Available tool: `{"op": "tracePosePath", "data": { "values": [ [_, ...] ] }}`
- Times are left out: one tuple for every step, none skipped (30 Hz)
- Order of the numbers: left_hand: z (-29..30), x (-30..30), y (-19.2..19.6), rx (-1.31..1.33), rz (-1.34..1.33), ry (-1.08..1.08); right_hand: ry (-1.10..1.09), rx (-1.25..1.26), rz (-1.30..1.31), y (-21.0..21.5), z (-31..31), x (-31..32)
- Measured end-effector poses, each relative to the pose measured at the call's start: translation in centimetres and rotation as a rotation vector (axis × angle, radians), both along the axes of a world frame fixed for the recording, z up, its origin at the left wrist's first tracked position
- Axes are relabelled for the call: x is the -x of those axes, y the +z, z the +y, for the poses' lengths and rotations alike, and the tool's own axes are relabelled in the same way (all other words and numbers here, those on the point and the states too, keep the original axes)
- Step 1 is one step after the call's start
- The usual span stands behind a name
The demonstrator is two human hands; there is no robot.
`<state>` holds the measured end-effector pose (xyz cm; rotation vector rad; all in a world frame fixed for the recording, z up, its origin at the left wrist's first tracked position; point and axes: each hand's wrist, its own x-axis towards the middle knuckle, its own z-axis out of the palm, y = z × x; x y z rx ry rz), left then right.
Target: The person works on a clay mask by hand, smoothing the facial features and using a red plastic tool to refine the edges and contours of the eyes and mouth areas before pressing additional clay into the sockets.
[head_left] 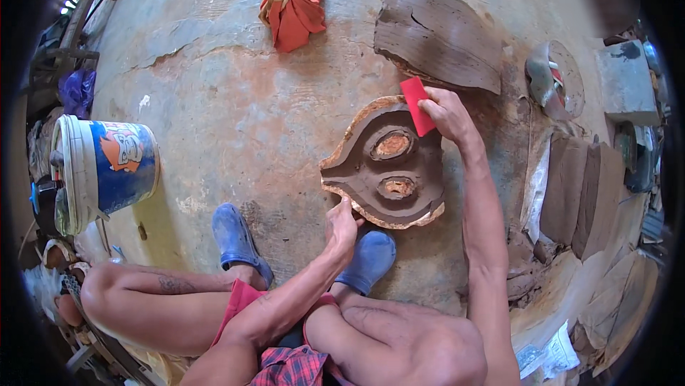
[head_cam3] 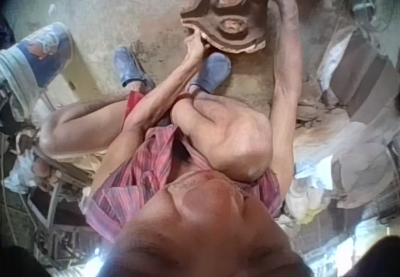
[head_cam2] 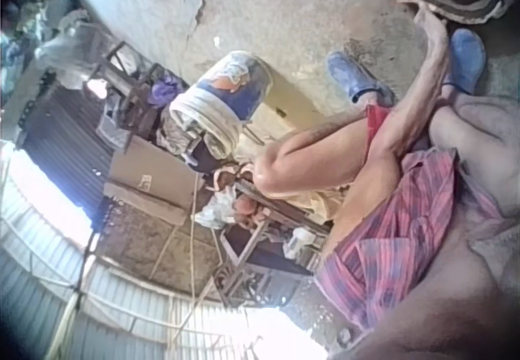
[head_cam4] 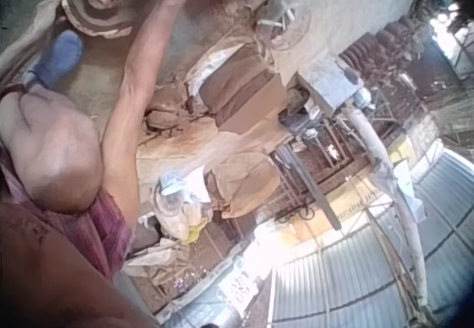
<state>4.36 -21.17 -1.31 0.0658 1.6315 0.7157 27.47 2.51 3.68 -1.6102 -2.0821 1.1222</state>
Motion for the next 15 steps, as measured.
{"op": "tracePosePath", "data": {
  "values": [
    [0.9,-0.2,0.1,-0.056,0.047,-0.048,-0.064,-0.018,0.077,-0.2,-0.7,-1.3],
    [1.2,0.1,0.0,-0.097,0.095,-0.096,-0.13,-0.022,0.156,-0.4,-1.9,-2.3],
    [2.4,0.7,-0.6,-0.109,0.197,-0.169,-0.18,0.026,0.236,-0.6,-2.8,-3.5],
    [4.6,1.2,-1.2,-0.136,0.3,-0.234,-0.221,0.06,0.319,-0.2,-3.0,-4.8],
    [7.0,1.3,-0.7,-0.168,0.424,-0.375,-0.273,0.067,0.309,-0.1,-3.9,-6.8],
    [9.4,1.7,0.0,-0.204,0.55,-0.519,-0.327,0.071,0.303,-0.1,-5.5,-8.2],
    [11.1,3.2,-1.7,-0.298,0.531,-0.483,-0.328,0.061,0.315,-0.2,-6.7,-7.7],
    [12.5,4.5,-3.6,-0.383,0.51,-0.451,-0.417,0.05,0.396,-0.8,-8.3,-6.9],
    [13.9,4.1,-3.5,-0.381,0.49,-0.463,-0.521,0.042,0.448,-1.0,-10.5,-7.5],
    [15.7,3.3,-2.2,-0.368,0.48,-0.587,-0.538,0.039,0.427,-0.8,-12.5,-8.3],
    [17.2,2.9,-1.2,-0.351,0.483,-0.708,-0.591,0.041,0.414,-0.6,-14.6,-8.5],
    [18.2,3.1,-1.1,-0.342,0.491,-0.717,-0.64,0.049,0.416,-0.8,-16.7,-7.7],
    [19.3,3.2,-1.1,-0.416,0.505,-0.781,-0.69,0.084,0.43,-1.2,-18.9,-7.0],
    [20.2,3.2,-1.1,-0.489,0.519,-0.839,-0.736,0.121,0.442,-1.5,-21.1,-6.3],
    [21.2,3.2,-0.6,-0.479,0.528,-0.834,-0.799,0.124,0.508,-0.7,-22.9,-4.2]
  ]
}}
